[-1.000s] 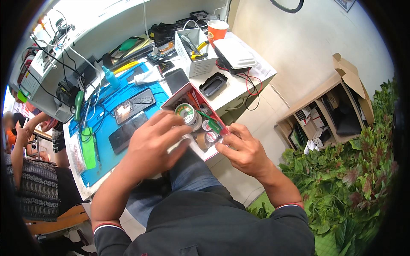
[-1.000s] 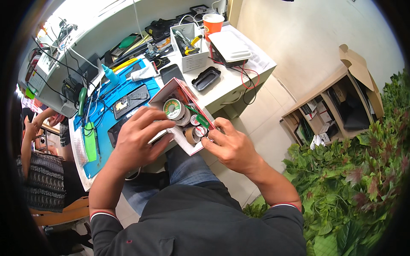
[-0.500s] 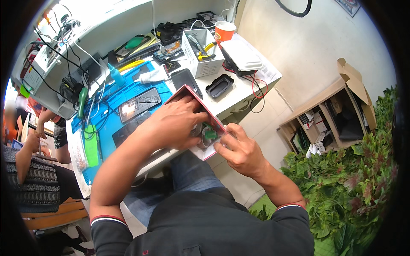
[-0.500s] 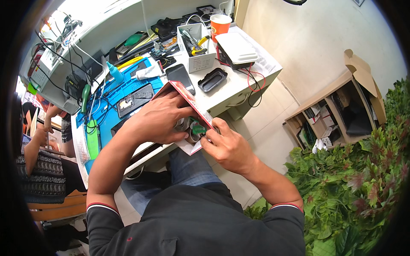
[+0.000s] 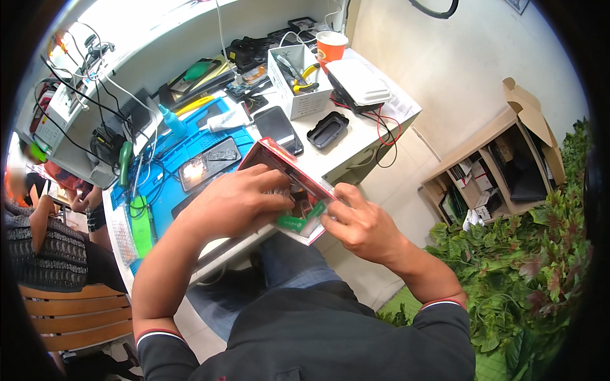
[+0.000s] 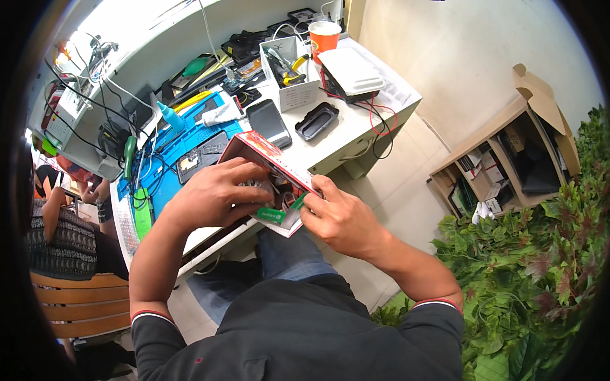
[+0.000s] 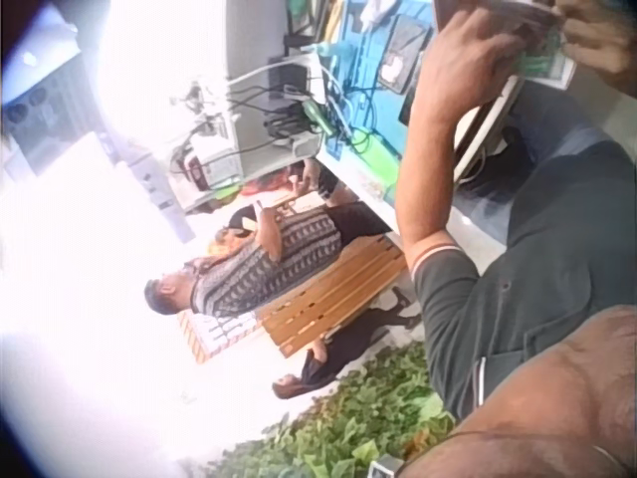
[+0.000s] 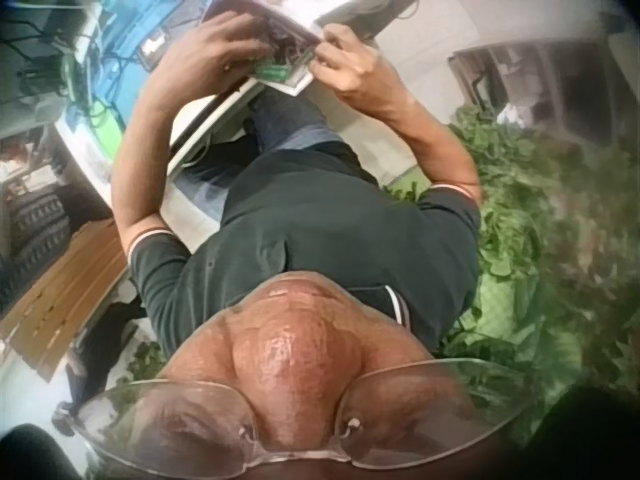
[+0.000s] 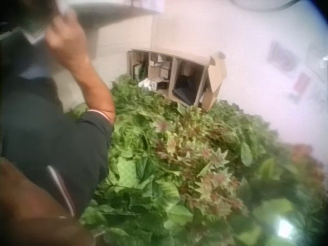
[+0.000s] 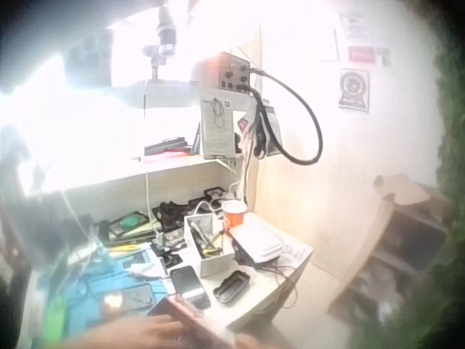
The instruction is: The person uses a heat gun on a smartphone, then opens a box to retrieve a battery. They apply adhesive to the phone's back, insert the battery, and use a screwdriver to secure internal components.
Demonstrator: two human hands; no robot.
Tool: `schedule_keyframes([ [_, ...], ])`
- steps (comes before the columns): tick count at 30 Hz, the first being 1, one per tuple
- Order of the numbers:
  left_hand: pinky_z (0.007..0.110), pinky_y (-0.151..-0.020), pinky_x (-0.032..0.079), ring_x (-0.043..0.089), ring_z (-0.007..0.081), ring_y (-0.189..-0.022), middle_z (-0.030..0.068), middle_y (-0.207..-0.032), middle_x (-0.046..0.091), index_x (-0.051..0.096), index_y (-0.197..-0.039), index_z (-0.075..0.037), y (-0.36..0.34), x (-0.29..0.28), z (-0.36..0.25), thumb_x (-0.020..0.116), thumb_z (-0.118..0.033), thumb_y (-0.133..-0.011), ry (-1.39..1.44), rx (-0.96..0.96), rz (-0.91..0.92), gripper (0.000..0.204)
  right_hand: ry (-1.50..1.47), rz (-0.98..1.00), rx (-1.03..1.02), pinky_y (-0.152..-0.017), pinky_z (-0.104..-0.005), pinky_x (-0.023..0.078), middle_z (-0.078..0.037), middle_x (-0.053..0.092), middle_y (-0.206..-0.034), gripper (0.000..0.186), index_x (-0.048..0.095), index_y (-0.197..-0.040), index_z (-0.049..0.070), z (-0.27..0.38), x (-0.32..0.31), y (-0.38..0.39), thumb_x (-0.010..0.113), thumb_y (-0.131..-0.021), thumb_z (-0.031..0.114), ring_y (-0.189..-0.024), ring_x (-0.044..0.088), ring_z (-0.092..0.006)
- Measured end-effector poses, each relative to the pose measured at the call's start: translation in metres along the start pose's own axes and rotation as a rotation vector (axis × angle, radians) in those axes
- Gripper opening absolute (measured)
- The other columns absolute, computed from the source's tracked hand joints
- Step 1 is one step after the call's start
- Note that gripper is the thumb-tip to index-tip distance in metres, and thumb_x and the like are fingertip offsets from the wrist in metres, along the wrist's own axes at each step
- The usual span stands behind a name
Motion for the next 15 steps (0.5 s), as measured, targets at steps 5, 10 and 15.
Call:
schedule_keyframes([
  [5,0.043,-0.092,0.063,0.072,0.0302,-0.11,0.0047,-0.12,0.073,0.084,-0.11,-0.017,0.007,0.001,0.005,0.088,-0.014,-0.083,0.024,0.003,-0.096,0.028,-0.021,0.018,-0.022,-0.092,-0.0395,0.065,-0.009,0.065,-0.103,0.015,0.076,-0.095,0.002,0.0,-0.007,-0.012,0.074,-0.082,0.008,-0.124,0.063,-0.0368],
  [10,0.043,-0.093,0.062,0.072,0.0305,-0.106,0.0059,-0.116,0.075,0.084,-0.108,-0.014,0.007,0.003,0.013,0.087,-0.015,-0.087,0.064,-0.048,-0.103,0.021,-0.111,0.035,-0.002,-0.087,-0.0393,0.066,-0.008,0.063,-0.102,0.013,0.075,-0.095,0.002,-0.009,-0.003,-0.018,0.074,-0.082,0.005,-0.122,0.064,-0.0351],
  [15,0.047,-0.094,0.061,0.074,0.0336,-0.108,0.01,-0.112,0.078,0.084,-0.106,-0.009,-0.001,-0.001,0.017,0.087,-0.013,-0.089,0.105,-0.167,-0.055,0.018,-0.159,0.017,0.008,-0.077,-0.0401,0.068,-0.009,0.063,-0.099,0.012,0.073,-0.092,0.003,-0.014,0.0,-0.022,0.076,-0.08,0.001,-0.118,0.065,-0.0346],
])
Point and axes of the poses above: each hand's wrist, its own y-axis away from the middle knuckle, its own x-axis out of the palm, z = x × y, the point moved 4 cm from there along -y, towards the middle knuckle
